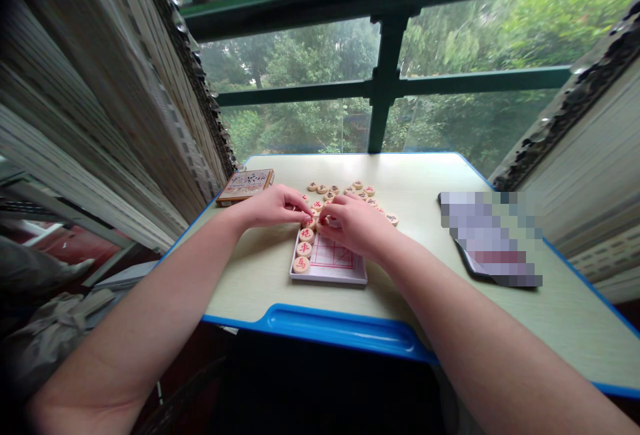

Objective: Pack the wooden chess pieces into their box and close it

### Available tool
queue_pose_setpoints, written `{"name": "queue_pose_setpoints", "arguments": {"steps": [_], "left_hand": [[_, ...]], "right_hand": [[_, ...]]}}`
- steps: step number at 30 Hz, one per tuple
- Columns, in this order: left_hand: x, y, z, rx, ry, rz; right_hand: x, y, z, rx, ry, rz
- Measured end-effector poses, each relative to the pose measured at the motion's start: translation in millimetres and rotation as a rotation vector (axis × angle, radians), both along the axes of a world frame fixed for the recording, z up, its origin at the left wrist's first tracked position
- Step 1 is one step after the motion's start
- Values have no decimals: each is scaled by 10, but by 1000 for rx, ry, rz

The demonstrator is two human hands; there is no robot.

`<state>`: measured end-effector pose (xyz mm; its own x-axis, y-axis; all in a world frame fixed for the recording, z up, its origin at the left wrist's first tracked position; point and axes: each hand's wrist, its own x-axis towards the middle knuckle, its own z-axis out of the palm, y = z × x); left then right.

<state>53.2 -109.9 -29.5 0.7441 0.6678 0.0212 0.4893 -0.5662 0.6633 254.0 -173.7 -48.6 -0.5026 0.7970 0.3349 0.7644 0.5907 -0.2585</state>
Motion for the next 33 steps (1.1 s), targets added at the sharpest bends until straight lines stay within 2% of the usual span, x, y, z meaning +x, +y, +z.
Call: {"name": "queue_pose_setpoints", "arguments": {"steps": [5,7,11,13,16,22,28,33], "left_hand": [[17,-30,15,22,12,-16],[25,-11,-1,52,9,19],[7,83,-80,308,36,239],[-14,127,-119,399,89,262],[-37,158,-148,361,165,222],[-25,161,-159,355,173,241],[34,200,-244,402,142,435],[3,336,-311,326,194,387]], "right_hand": [[2,2,1,-3,6,-2],[3,1,0,3,10,-5],[-2,-7,13,-6,2,-9],[-6,-12,26,-17,-7,-9],[-4,-19,45,-26,-5,-20],[37,-10,62,55,14,-32],[41,-4,58,84,-2,-30],[54,-5,79,83,11,-50]]}}
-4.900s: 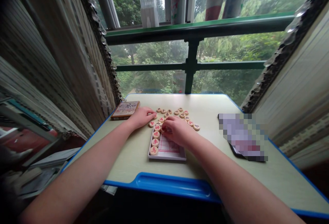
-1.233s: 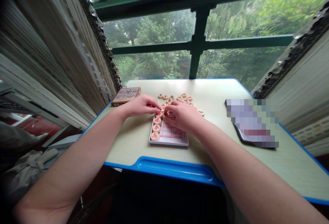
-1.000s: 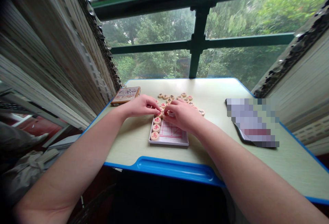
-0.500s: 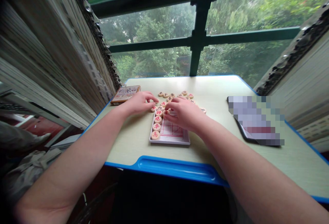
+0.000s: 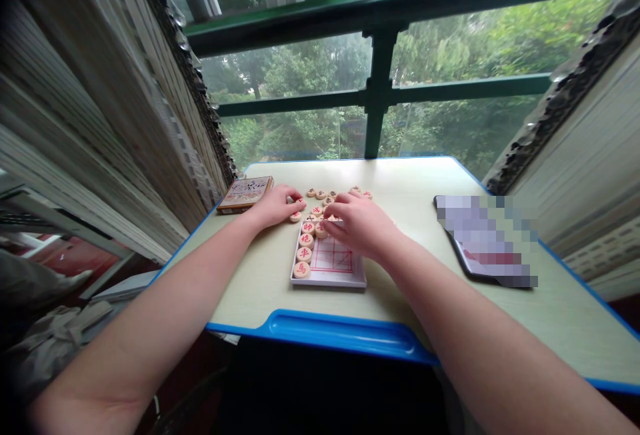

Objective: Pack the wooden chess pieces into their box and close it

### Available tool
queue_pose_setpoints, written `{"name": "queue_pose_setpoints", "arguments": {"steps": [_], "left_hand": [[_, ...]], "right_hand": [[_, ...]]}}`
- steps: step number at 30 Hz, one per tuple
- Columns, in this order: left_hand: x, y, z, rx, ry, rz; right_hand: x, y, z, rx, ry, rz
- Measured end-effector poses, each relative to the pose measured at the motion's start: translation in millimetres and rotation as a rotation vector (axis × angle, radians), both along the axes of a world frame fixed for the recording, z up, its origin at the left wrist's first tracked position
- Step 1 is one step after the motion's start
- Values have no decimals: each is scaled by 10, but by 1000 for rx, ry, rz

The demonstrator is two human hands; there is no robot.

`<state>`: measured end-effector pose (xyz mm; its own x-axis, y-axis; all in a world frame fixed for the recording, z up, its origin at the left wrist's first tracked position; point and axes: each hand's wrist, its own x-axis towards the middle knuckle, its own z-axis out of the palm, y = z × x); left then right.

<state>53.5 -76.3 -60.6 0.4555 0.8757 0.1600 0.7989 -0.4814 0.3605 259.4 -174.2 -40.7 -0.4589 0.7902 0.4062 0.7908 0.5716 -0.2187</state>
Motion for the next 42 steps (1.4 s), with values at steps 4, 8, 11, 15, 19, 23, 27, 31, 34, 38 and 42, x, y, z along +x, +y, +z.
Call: {"name": "queue_pose_setpoints", "arguments": {"steps": [4,8,11,15,19,23,27,31,34,38,42], "left_hand": [[-8,16,20,7,-164,25],[74,-148,109,-152,-498,-72],[136,-315,171,-342,-717,-165],[163,-469,236,-583,-773,-228],[152,-517,312,-663,-724,-290],[129,-452,320,-567,-751,-228],[105,-330,228,-268,-743,-15],[102,-305,155,-164,-593,-13],[111,-339,142,-88,-489,-42],[115,-359,138,-33,-409,-60],[113,-349,130,-21,-407,-62]], "right_hand": [[23,5,16,13,7,-23],[38,3,3,60,26,-50],[38,-11,-12,118,84,-49],[21,-37,-7,149,165,15],[8,-61,41,139,162,98],[20,-110,150,17,73,35],[24,-189,251,-314,-174,-82],[-32,-221,223,-395,-236,-91],[-82,-229,196,-333,-265,-117],[-104,-282,285,-413,-343,-142],[-115,-326,387,-453,-383,-113]]}}
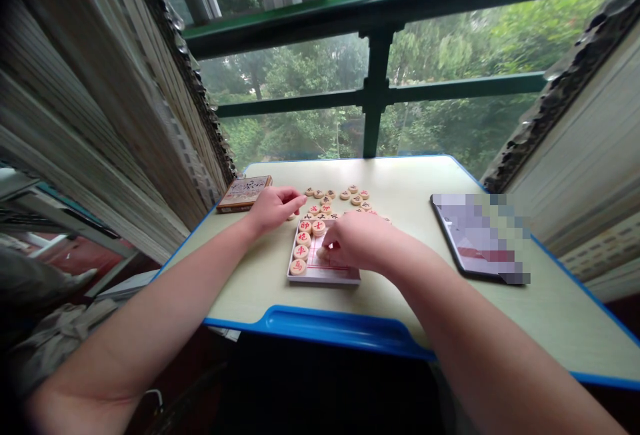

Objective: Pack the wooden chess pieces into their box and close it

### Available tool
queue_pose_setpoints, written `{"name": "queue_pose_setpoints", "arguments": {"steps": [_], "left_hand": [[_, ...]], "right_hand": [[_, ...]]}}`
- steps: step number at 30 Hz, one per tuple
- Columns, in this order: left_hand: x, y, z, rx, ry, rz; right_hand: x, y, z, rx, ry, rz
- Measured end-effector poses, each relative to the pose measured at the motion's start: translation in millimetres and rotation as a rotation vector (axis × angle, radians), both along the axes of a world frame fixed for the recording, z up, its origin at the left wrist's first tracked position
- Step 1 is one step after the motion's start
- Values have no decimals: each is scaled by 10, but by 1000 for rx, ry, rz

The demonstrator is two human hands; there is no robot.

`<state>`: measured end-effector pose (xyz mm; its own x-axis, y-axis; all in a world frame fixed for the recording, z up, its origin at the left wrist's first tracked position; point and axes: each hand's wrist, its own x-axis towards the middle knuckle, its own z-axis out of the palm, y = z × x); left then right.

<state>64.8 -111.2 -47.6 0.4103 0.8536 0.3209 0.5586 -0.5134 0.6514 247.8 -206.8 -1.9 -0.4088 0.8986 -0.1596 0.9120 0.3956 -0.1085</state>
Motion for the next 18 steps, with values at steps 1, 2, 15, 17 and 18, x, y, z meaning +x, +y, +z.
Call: {"name": "queue_pose_setpoints", "arguments": {"steps": [1,2,15,17,18], "left_hand": [[0,-1,0,3,5,-4],[1,-6,2,5,11,-11],[-2,-192,91,44,108,-260],[-8,-164,53,125,156,-232],[-13,-147,37,171,168,-205]], "right_hand": [[-7,-1,5,17,-10,5],[-15,2,2,32,-20,8],[5,2,-77,-34,34,-58],[-9,13,-86,-18,33,-34],[-15,16,-90,-10,35,-19]]}}
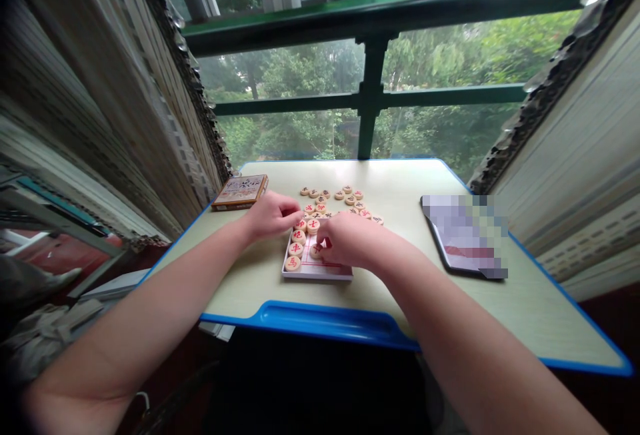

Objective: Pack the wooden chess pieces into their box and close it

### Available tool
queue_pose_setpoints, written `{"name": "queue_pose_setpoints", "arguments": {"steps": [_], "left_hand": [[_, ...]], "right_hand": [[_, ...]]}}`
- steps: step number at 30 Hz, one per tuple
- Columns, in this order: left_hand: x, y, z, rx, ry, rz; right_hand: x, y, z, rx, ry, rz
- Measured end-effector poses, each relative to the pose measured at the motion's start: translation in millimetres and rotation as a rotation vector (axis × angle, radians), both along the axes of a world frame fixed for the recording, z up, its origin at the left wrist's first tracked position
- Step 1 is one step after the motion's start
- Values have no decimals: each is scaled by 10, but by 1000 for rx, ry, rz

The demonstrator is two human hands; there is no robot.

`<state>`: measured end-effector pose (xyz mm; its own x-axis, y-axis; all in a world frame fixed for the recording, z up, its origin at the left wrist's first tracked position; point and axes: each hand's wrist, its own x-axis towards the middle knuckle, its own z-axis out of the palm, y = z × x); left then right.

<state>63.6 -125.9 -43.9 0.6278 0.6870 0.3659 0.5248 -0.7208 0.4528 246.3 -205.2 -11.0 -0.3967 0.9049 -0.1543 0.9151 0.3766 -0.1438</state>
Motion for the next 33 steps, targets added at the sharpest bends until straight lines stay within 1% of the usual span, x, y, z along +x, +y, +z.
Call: {"name": "queue_pose_setpoints", "arguments": {"steps": [2,4,7,9,13,16,19,23,29,33], "left_hand": [[-15,33,-17,99,-11,59],[-37,61,-12,179,-19,111],[-66,88,8,246,-2,144],[-72,98,6,272,10,147],[-54,100,-38,286,30,114],[-44,94,-58,305,17,92],[-50,88,-38,357,-28,118],[-64,80,6,396,-61,149],[-58,75,-13,355,14,142],[-57,80,-19,339,44,144]], "right_hand": [[-5,0,-5,10,3,19],[1,-6,-5,10,5,9],[14,-14,5,17,16,0],[11,-15,11,16,22,21],[-21,-8,0,18,5,41],[-37,5,-24,88,-13,37],[-36,19,-45,154,-21,73],[-39,40,-69,184,-37,100],[-42,63,-96,220,1,94],[-31,63,-94,200,29,82]]}}
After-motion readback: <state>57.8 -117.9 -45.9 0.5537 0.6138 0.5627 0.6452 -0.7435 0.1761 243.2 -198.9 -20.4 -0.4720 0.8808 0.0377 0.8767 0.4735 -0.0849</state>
